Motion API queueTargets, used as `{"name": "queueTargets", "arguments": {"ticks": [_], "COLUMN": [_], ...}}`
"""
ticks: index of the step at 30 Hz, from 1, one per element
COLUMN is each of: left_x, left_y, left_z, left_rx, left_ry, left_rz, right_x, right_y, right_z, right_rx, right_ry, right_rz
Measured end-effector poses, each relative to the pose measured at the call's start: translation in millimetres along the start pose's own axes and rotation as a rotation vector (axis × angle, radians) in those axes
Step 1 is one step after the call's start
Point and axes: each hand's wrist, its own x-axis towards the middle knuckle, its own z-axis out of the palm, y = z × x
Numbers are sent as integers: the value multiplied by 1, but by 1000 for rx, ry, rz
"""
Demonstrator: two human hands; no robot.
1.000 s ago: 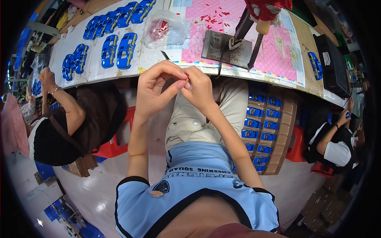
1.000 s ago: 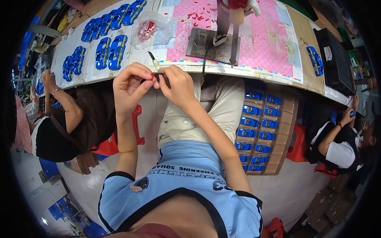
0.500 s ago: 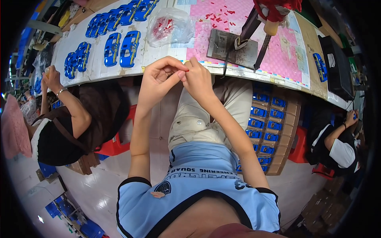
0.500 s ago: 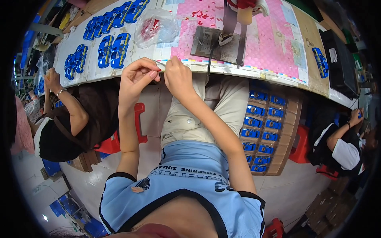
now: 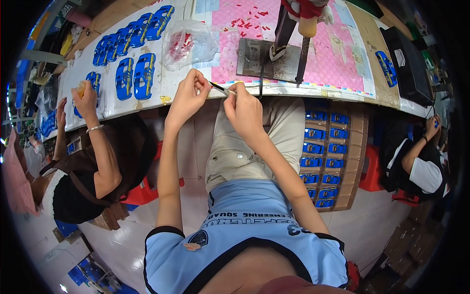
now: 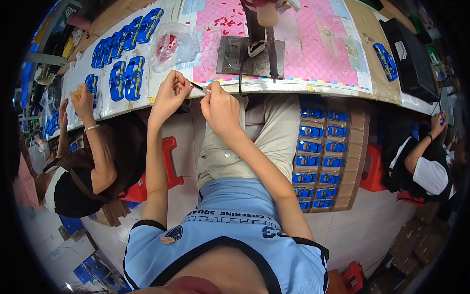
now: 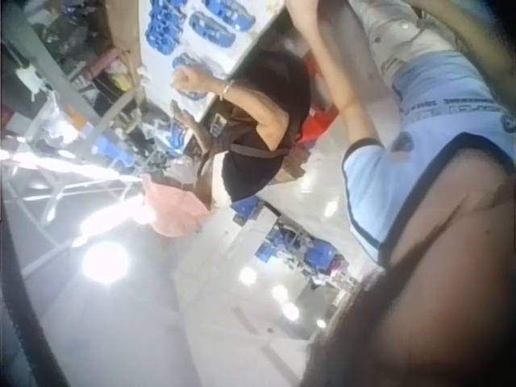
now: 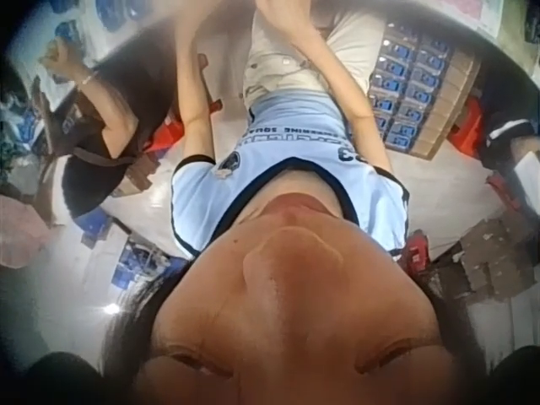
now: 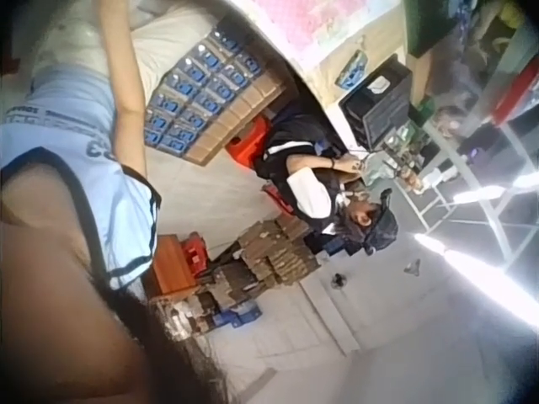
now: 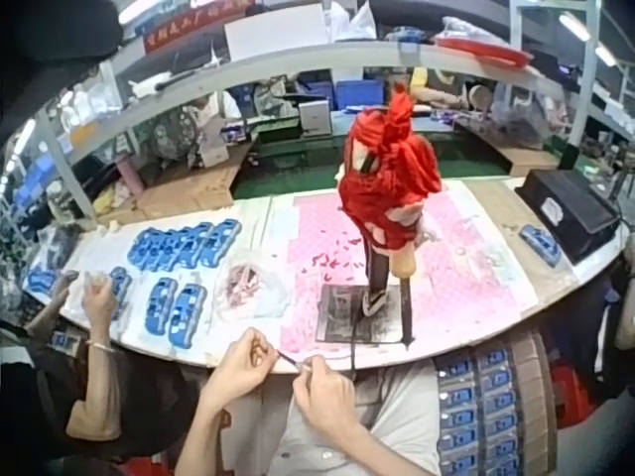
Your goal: The person assembles plastic toy car bodies by hand, inserting plastic parts into the car bodies from a tray.
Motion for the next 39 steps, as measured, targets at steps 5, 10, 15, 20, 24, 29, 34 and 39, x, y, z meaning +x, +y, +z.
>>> {"name": "queueTargets", "arguments": {"ticks": [5, 10, 15, 20, 24, 29, 34, 39], "left_x": [2, -1, -2, -3, -2, 0, 0, 0], "left_y": [0, 5, 5, 1, 0, 0, 1, 4], "left_z": [2, 4, 6, 6, 5, 5, 5, 7], "left_rx": [48, 81, 115, 112, 118, 142, 137, 144], "left_ry": [-3, 23, 1, 13, -11, -26, -33, -13], "left_rz": [-34, -8, 26, 74, 80, 110, 109, 111], "right_x": [-2, -4, -2, -4, -5, -6, -6, -6], "right_y": [2, 6, 0, 1, 2, -1, -3, -4], "right_z": [1, 1, -4, -4, 2, 11, 13, 11], "right_rx": [-28, -177, -254, -270, -316, -328, -311, -300], "right_ry": [-3, -40, -91, -112, -116, -152, -219, -208], "right_rz": [-24, 7, 21, 65, 12, -14, 8, 10]}}
